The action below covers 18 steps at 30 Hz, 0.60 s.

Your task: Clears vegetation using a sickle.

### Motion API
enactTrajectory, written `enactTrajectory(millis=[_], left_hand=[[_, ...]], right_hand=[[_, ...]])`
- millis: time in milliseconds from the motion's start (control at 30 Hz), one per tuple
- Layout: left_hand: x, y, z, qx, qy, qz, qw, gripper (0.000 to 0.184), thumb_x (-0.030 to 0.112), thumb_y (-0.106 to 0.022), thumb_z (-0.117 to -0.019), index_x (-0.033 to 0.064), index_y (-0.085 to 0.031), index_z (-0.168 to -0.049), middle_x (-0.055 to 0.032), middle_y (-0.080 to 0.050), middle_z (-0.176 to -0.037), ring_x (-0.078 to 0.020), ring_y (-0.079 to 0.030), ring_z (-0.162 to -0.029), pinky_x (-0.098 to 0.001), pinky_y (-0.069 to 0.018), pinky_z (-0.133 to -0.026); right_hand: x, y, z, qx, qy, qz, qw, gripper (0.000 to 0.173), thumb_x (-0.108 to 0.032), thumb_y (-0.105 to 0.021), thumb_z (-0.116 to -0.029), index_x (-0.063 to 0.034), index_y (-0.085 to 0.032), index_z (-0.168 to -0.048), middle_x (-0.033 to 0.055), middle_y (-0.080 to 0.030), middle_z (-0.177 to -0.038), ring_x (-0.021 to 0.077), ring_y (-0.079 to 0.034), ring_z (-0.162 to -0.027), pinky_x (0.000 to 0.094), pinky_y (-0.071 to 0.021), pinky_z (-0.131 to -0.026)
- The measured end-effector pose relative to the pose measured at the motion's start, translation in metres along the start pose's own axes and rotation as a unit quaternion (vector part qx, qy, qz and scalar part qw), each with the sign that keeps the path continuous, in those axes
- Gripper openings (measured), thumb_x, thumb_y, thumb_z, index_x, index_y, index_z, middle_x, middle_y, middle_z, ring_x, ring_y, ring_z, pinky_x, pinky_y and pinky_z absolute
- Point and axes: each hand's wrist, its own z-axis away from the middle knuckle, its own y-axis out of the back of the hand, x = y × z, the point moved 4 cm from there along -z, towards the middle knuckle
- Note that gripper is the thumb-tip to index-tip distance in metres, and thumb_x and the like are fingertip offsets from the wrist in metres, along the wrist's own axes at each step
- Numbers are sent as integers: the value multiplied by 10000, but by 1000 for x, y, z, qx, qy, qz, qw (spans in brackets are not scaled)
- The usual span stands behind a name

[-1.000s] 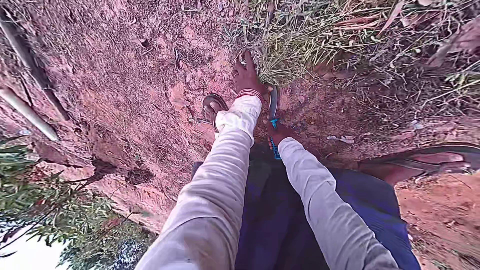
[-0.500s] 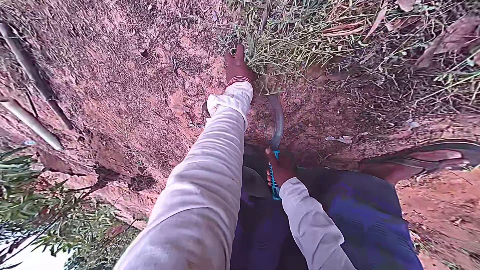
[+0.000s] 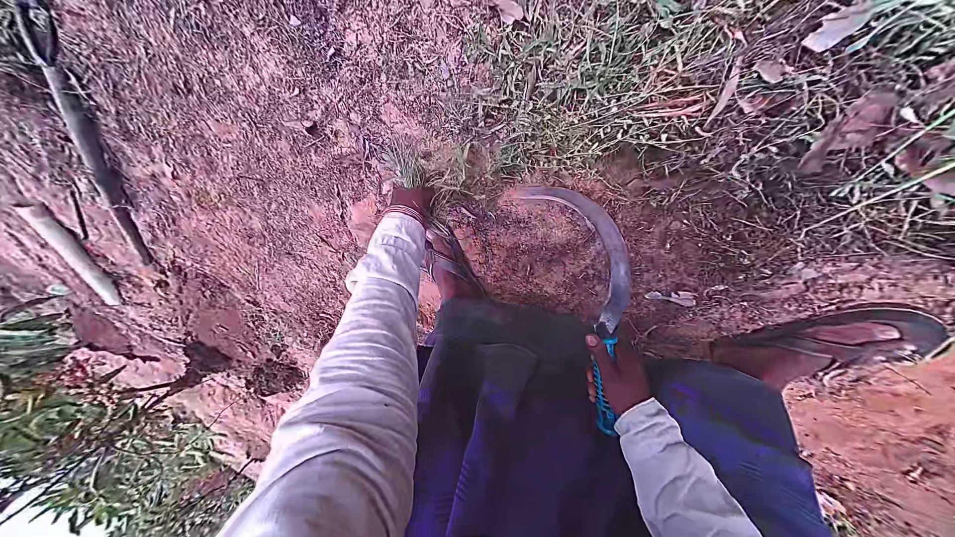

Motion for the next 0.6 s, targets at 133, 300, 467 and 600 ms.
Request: enactTrajectory(millis=[133, 300, 467, 600], left_hand=[[-7, -31, -17, 24, -5, 60, 998, 402, 187, -542, -1080, -11, -563, -1430, -288, -564, -1446, -437, -503, -1399, -601, -375, -1164], [-11, -43, -34, 94, 61, 419, 901, 448, 285, -490, -1107, -64, -568, -1375, -260, -571, -1427, -358, -538, -1357, -513, -425, -1142], [-17, -41, -49, 86, 55, 534, 840, 424, 247, -529, -1081, -57, -535, -1376, -241, -559, -1400, -321, -554, -1290, -498, -473, -1073], [-9, -39, -50, 98, 77, 658, 743, 389, 208, -552, -1061, -18, -533, -1377, -202, -585, -1347, -286, -596, -1189, -482, -517, -994]], right_hand=[[3, -6, -14, 30, 57, -12, 998, 303, -253, -485, -1092, 41, -557, -1060, -50, -499, -549, 43, -504, -409, 221, -491, -440], [-27, -31, -37, 1, 73, -31, 997, 295, -245, -444, -1111, 35, -535, -1102, -43, -487, -573, 49, -506, -420, 220, -500, -450], [-68, -57, -109, -90, 39, 116, 988, 414, -344, -456, -1107, 46, -534, -1220, 18, -494, -645, 100, -518, -459, 255, -511, -500], [-85, -64, -113, -116, -2, 177, 977, 468, -410, -430, -1103, 25, -530, -1244, 56, -511, -701, 134, -533, -497, 286, -521, -527]])
